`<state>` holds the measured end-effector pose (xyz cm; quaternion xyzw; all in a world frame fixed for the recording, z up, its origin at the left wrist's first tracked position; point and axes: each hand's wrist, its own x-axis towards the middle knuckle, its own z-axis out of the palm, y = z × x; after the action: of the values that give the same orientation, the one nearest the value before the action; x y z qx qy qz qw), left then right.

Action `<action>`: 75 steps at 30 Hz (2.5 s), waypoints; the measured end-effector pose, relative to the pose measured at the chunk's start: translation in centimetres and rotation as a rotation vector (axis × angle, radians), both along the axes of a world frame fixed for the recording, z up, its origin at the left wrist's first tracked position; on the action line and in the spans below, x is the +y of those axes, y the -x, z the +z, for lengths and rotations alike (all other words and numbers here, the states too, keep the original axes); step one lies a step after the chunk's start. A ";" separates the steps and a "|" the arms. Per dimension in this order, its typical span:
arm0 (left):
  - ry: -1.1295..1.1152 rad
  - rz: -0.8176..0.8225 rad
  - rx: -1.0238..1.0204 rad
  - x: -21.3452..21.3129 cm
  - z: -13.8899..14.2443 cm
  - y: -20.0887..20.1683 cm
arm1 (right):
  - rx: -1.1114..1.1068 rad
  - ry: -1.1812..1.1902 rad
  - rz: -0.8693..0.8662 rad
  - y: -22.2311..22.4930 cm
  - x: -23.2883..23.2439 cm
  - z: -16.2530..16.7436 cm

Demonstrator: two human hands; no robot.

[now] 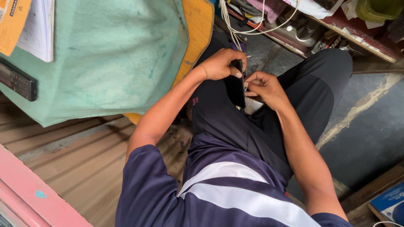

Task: The person handles a disassembled smartphone, connecting a cable to the motherboard and inspecting internal components. They then compare it with another disassembled phone, examining the battery and circuit boards.

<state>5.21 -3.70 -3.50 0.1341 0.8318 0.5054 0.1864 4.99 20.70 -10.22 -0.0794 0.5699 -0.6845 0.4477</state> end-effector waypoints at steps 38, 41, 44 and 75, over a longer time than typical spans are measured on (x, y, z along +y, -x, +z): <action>0.025 0.027 -0.053 -0.1 0.0 -0.5 | -0.004 0.011 0.027 -0.3 -0.3 0.2; 0.028 0.029 -0.059 -0.1 0.0 -0.5 | -0.005 0.013 0.030 -0.3 -0.4 0.2; 0.026 0.023 -0.053 -0.1 0.0 -0.5 | -0.005 0.006 0.029 -0.3 -0.4 0.2; 0.062 0.030 -0.068 -0.2 -0.3 -0.5 | -0.018 0.016 0.037 -0.3 -0.5 -0.1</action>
<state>5.73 -3.92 -3.82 0.0985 0.8421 0.4864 0.2110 5.29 20.25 -10.28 -0.0872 0.5589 -0.6811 0.4649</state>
